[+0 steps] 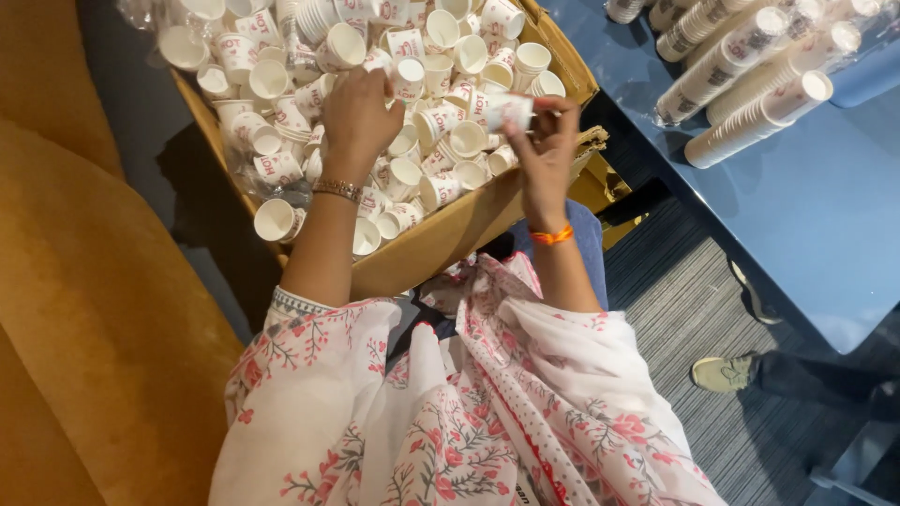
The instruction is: Sorting and packing disposable paper cups from a large cardboard box into plastic sleeves.
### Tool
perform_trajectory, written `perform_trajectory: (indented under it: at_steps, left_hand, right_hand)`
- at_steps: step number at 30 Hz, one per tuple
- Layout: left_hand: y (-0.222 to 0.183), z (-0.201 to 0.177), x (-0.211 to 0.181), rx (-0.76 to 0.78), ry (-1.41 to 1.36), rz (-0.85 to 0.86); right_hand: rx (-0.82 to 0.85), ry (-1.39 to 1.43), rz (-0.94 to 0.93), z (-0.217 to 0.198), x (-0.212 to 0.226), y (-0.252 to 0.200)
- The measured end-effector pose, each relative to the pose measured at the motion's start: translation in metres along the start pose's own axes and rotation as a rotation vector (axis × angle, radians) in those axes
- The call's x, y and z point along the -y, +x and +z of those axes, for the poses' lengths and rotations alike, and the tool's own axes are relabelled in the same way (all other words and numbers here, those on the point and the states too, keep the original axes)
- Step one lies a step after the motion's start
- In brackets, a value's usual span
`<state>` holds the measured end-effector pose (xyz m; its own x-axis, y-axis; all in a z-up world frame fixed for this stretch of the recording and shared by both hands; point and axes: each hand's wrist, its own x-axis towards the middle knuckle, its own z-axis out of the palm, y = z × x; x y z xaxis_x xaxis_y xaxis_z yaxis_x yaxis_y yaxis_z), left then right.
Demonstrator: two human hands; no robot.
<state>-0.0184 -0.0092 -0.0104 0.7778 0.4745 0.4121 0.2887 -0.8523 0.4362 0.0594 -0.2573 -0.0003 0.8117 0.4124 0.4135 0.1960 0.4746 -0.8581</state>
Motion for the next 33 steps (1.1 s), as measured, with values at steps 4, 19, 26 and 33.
perform_trajectory:
  at_steps: [4,19,26,33]
  left_hand:
    - [-0.005,-0.003,-0.009,0.316,0.189,-0.068]
    - [-0.006,0.000,-0.008,0.577,0.224,-0.211]
    - [-0.005,0.010,0.000,0.413,0.153,-0.172]
    - [0.000,0.000,-0.014,0.325,0.028,-0.054]
  right_hand:
    - [-0.346,-0.064,-0.065,-0.117,0.028,0.017]
    - [-0.404,-1.381,-0.492,-0.283,0.089,0.067]
    - [-0.397,-1.313,-0.716,-0.162,0.097,0.047]
    - [0.257,-0.887,-0.401,0.015,0.032,0.037]
